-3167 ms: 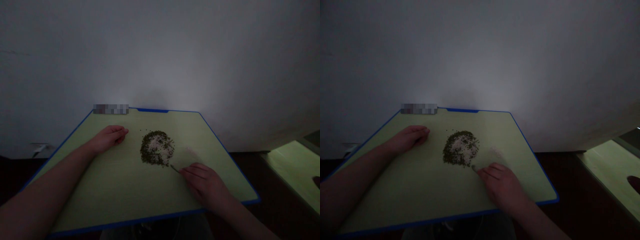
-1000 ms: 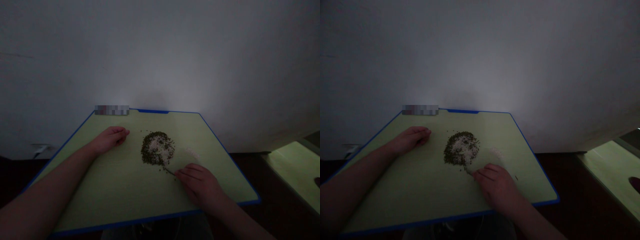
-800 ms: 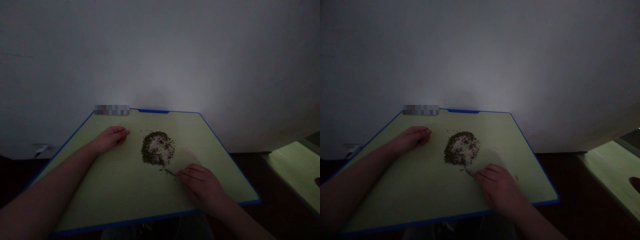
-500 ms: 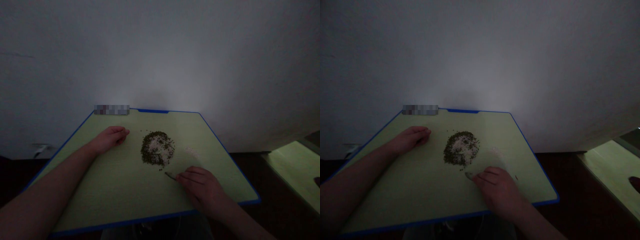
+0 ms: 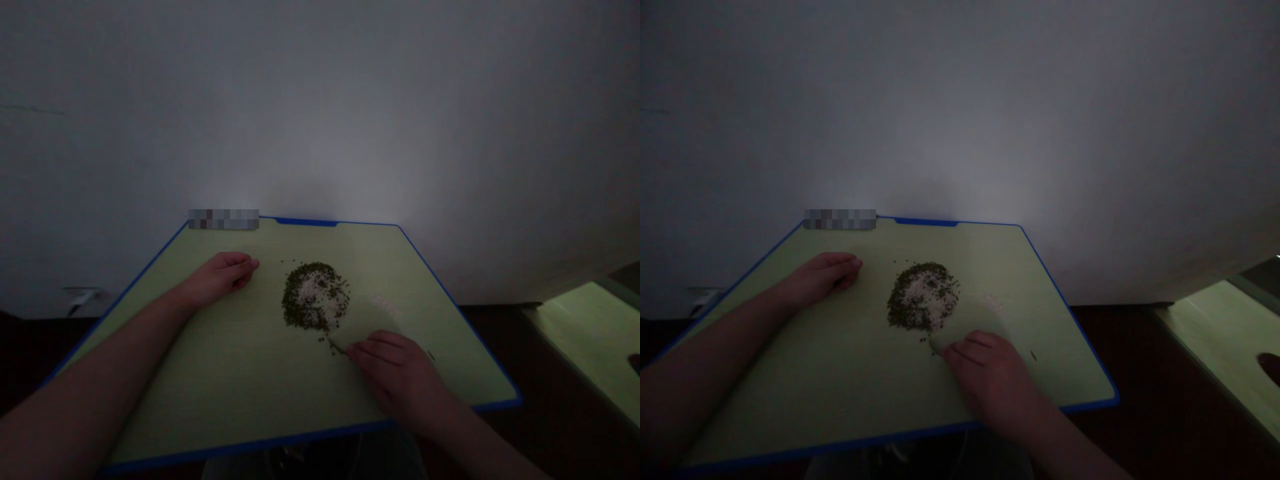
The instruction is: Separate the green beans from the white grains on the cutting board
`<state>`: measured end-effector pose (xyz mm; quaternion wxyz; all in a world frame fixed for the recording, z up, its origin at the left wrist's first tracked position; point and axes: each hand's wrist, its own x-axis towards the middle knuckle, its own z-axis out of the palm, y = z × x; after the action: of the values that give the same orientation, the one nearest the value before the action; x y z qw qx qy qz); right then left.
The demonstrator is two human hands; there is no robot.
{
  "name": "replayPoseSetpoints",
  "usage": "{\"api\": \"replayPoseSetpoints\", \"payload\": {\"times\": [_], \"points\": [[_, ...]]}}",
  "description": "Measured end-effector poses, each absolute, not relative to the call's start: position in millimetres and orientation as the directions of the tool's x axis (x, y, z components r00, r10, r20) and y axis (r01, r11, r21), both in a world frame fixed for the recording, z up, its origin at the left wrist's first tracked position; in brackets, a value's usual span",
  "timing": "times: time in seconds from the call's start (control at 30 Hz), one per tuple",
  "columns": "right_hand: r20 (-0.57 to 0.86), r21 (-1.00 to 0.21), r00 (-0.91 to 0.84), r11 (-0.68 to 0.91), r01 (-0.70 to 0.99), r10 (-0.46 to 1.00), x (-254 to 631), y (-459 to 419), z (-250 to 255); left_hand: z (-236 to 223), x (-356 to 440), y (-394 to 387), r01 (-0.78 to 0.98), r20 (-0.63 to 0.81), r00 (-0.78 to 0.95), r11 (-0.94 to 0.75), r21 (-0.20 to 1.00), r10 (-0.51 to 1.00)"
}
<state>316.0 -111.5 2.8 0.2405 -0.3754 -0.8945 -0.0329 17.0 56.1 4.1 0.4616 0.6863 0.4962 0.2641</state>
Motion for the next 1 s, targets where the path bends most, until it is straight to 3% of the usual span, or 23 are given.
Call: {"api": "replayPoseSetpoints", "payload": {"times": [0.7,1.0], "points": [[0.442,-0.101,-0.634,0.738,0.668,0.634,309.6,-108.4,5.1,-1.3,13.2,60.4,0.444,-0.074,0.395,-0.12,0.888,0.916],[0.426,-0.159,-0.628,0.737,0.657,0.651,309.2,-102.5,0.1,1.3,15.5,57.5,0.441,-0.067,0.374,-0.114,0.89,0.925]]}}
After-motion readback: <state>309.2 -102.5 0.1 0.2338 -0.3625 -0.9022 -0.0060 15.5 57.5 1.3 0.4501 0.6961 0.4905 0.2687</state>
